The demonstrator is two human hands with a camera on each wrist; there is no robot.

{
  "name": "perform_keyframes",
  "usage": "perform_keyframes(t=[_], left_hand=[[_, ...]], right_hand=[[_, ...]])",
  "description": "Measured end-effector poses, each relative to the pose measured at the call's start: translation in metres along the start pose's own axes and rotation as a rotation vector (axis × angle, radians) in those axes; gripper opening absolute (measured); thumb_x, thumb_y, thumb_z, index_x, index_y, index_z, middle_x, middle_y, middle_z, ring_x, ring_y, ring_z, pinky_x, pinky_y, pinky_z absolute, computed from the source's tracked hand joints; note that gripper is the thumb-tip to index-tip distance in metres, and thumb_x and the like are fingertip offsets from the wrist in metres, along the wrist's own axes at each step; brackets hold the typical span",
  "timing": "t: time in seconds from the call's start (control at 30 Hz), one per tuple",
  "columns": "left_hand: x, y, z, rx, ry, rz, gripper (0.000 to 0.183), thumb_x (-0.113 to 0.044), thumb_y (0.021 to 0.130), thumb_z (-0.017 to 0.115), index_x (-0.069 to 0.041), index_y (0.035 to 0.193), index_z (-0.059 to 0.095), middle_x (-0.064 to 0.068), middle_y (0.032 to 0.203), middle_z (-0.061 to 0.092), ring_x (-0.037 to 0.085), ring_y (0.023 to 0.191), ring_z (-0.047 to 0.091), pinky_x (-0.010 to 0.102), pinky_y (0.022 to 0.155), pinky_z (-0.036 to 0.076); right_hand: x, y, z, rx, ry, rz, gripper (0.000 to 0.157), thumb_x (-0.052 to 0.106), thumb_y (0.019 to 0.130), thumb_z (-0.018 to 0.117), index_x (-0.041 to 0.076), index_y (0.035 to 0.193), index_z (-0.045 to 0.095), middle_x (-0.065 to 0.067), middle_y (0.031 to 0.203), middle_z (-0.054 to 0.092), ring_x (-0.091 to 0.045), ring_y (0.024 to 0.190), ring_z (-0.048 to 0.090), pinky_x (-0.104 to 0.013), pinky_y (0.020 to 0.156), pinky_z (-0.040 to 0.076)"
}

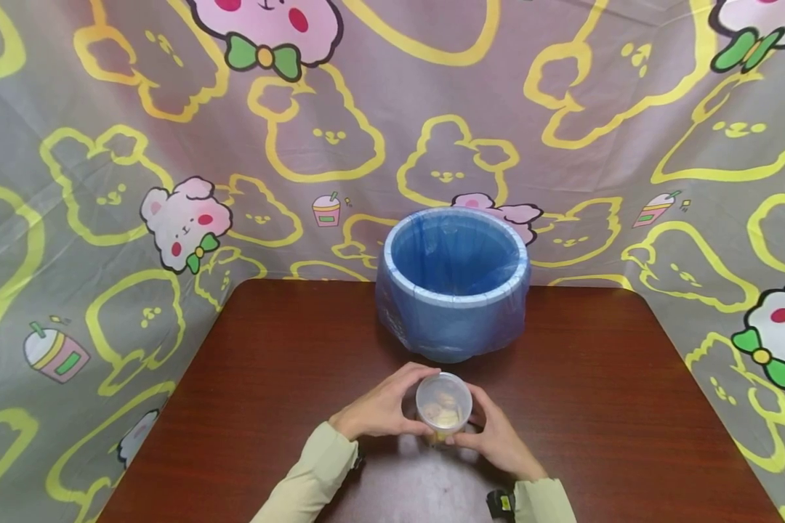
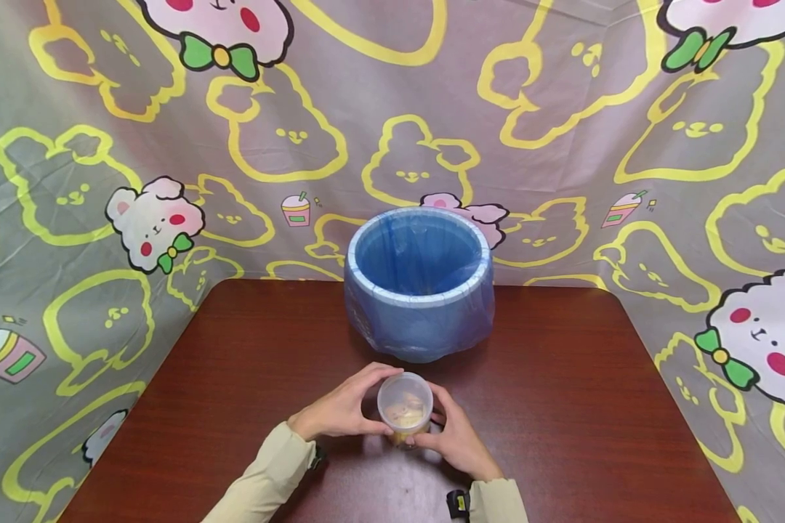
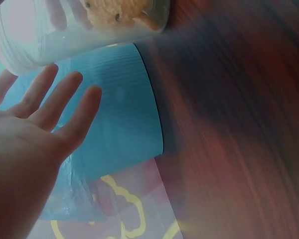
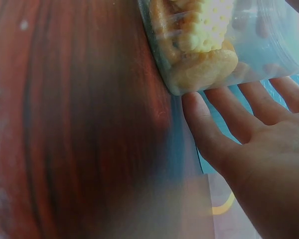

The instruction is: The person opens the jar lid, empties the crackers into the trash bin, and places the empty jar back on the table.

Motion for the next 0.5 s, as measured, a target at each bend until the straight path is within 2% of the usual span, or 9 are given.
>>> perform_keyframes(t=[0.27, 0.5], left_hand=[[-0.005, 0.005, 0.005, 0.035, 0.001, -0.014, 0.091, -0.032, 0.068, 0.088, -0.020, 0.145, 0.041, -0.004, 0.136, 0.046, 0.012, 0.123, 0.050, 0.025, 0.102, 0.043], [-0.011, 0.013, 0.009, 0.040, 0.033, 0.031, 0.095, -0.039, 0.066, 0.088, -0.020, 0.145, 0.040, -0.002, 0.141, 0.043, 0.010, 0.127, 0.045, 0.024, 0.102, 0.044]], right_hand=[[0.001, 0.000, 0.002, 0.024, 0.025, -0.015, 0.086, 0.013, 0.069, 0.087, 0.014, 0.141, 0.040, -0.016, 0.137, 0.049, -0.036, 0.122, 0.054, -0.022, 0.092, 0.048], [-0.001, 0.002, 0.000, 0.003, -0.023, -0.025, 0.084, 0.015, 0.069, 0.086, 0.013, 0.140, 0.041, -0.013, 0.137, 0.051, -0.031, 0.122, 0.055, -0.024, 0.096, 0.047]])
Point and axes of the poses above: each hand's wrist, its own y-axis towards the middle knuckle, its own z-axis out of the palm, x = y × z, the point moved 4 cm from there along y, towards the middle knuckle
